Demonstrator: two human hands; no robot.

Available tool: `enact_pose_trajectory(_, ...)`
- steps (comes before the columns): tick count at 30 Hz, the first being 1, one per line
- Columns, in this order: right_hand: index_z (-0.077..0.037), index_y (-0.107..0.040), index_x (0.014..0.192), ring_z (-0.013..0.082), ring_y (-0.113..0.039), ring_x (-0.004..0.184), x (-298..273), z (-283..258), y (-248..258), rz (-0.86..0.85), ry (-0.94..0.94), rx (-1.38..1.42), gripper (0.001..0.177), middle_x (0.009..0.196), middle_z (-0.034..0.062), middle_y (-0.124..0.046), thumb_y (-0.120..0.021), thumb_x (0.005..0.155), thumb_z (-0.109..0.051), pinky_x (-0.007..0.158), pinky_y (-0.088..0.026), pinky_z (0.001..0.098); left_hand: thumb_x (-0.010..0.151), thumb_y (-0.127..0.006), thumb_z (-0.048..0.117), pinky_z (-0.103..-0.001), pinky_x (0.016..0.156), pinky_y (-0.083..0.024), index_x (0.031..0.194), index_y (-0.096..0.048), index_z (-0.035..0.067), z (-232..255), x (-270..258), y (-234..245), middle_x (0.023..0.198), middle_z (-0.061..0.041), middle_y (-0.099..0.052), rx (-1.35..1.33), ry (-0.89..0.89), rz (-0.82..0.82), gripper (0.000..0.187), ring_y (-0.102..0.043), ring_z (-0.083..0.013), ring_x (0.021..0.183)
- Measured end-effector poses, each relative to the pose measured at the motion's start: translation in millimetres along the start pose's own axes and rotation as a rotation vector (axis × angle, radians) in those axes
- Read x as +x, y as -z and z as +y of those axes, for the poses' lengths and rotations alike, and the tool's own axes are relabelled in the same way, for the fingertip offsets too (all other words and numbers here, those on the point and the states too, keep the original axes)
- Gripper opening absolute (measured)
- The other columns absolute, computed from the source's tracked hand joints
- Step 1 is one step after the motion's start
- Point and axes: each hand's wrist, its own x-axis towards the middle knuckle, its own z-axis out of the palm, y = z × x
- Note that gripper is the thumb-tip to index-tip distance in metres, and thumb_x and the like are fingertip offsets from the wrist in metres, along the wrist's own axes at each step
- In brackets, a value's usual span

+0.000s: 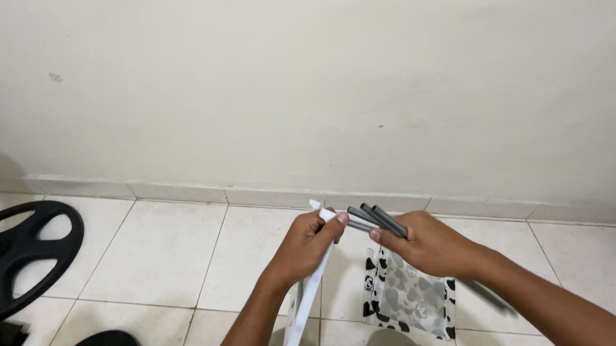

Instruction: The person assembles a small storage unit by inserting metal rods into white plastic connectors and attaching patterned fabric panels. They work on a wooden table and then kneel on the floor to connect the frame sections.

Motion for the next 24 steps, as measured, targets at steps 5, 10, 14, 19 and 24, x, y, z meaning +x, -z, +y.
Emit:
enact_pose_trajectory(5, -0.004, -0.06, 0.084, 0.0241, -0.062, 0.051, -4, -6, -14, 0.708, 0.636, -0.656, 0.018, 0.058, 0.0083, -0.06, -0.068, 0.086, -0.02, 0.046, -0.05, 0.0373, 0.105, -0.053, 0.043, -0.027, 0.065, -0.038, 0.068, -0.057, 0.01, -1, 2, -2, 0.067, 0.004, -0.049, -0.192, -0.115, 0.051, 0.049, -0.042, -0.0088, 0.067)
enact_pose_trajectory(10, -0.011, -0.064, 0.083, 0.0212, -0.054, 0.039, -5, -6, -14, 0.383, 0.232, -0.409, 0.026, 0.048, 0.0055, -0.057, -0.063, 0.094, -0.036, 0.042, -0.043, 0.0356, 0.104, -0.053, 0.043, -0.03, 0.065, -0.038, 0.067, -0.056, 0.011, -6, 1, -5, 0.066, 0.002, -0.049, -0.134, -0.021, 0.046, 0.049, -0.043, -0.0102, 0.066)
enact_pose_trajectory(14, -0.007, -0.049, 0.06, 0.0141, -0.04, 0.037, -11, 10, -1, -0.19, -0.129, 0.264, 0.065, 0.045, 0.001, -0.042, -0.054, 0.103, -0.054, 0.037, -0.034, 0.0311, 0.101, -0.054, 0.041, -0.032, 0.069, -0.042, 0.072, -0.059, 0.012, -14, -2, 4, 0.07, 0.001, -0.053, -0.127, -0.067, 0.053, 0.042, -0.048, -0.0123, 0.069)
enact_pose_trajectory(19, -0.017, -0.048, 0.061, 0.0125, -0.04, 0.038, -30, 55, 9, -0.066, -0.247, 0.351, 0.055, 0.047, -0.0033, -0.041, -0.048, 0.097, -0.059, 0.038, -0.037, 0.0301, 0.105, -0.052, 0.046, -0.038, 0.092, -0.05, 0.067, -0.055, 0.013, -22, -6, 55, 0.071, -0.003, -0.059, -0.325, -0.133, 0.231, 0.05, -0.06, -0.0193, 0.087)
enact_pose_trajectory(24, -0.018, -0.044, 0.063, 0.0133, -0.045, 0.039, -27, 94, -13, 0.088, -0.367, 0.404, 0.054, 0.048, -0.0017, -0.042, -0.055, 0.094, -0.06, 0.039, -0.045, 0.0304, 0.101, -0.055, 0.048, -0.043, 0.1, -0.046, 0.067, -0.057, 0.012, -29, -5, 56, 0.074, -0.006, -0.06, -0.453, -0.062, 0.324, 0.05, -0.063, -0.0228, 0.105)
